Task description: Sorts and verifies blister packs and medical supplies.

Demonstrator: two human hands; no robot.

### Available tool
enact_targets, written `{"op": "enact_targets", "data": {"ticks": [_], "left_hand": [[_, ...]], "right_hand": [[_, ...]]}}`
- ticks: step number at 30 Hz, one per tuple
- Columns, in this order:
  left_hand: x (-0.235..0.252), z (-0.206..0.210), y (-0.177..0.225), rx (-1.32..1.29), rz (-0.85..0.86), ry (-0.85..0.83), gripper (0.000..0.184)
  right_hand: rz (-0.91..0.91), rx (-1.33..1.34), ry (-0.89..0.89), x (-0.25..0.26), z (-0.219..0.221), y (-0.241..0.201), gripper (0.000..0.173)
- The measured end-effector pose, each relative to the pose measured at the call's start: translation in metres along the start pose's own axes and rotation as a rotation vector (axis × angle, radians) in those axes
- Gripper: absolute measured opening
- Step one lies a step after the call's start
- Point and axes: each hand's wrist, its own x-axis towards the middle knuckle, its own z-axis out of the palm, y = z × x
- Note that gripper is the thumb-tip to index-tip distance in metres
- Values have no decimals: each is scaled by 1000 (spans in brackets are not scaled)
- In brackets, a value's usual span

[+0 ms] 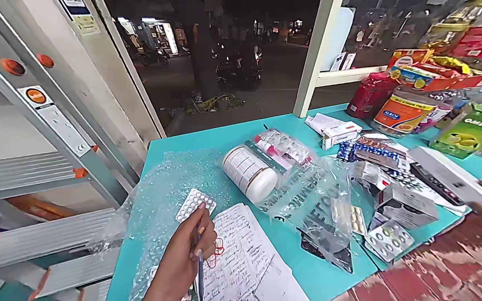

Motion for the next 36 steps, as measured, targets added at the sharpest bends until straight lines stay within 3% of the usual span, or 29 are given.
{"op": "enact_targets", "data": {"ticks": [3, 8, 10, 11, 13, 15, 17, 18, 19, 22, 25, 27, 29, 32, 34, 36], "left_hand": [[1, 0, 0, -1, -2, 7, 54], [5, -4, -1, -20, -30, 32, 55], [5, -5, -1, -25, -30, 20, 55], [6, -6, -1, -26, -28, 14, 55], [6, -6, -1, -8, -24, 8, 55], [6, -6, -3, 12, -13, 3, 55], [5, -5, -4, 24, -13, -14, 54], [5, -5, -5, 25, -15, -30, 53], [5, -5, -5, 19, -20, -39, 53], [4, -3, -7, 7, -35, -20, 53], [6, -5, -7, -5, -52, 17, 54], [8, -6, -6, -25, -63, 23, 55], [7, -5, -3, -14, -54, 24, 56], [4, -4, -3, 10, -38, -6, 56], [2, -4, -5, 19, -38, -39, 55], [3, -5, -5, 38, -49, -64, 55]], "right_hand": [[69, -294, -90, 51, 28, 30, 71], [132, -401, -315, 94, 56, 72, 81], [79, -435, -367, 90, 56, 61, 83], [10, -436, -340, 81, 54, 42, 78], [-91, -353, -333, 47, 49, -13, 51], [-139, -149, -576, 4, 58, -61, 30], [-345, -50, -752, -27, 100, -87, 21], [-444, -86, -729, -36, 125, -96, 16], [-471, -150, -716, -36, 146, -105, 23], [-306, -334, -717, -8, 207, -109, 41], [-237, -247, -646, 25, 244, -89, 44], [-212, -257, -615, 31, 236, -88, 36], [-326, -360, -529, 18, 214, -93, 29], [-406, -280, -162, -20, 172, -85, 23], [-193, -73, -16, -46, 147, -79, 23], [160, 190, 21, -65, 126, -78, 14]]}}
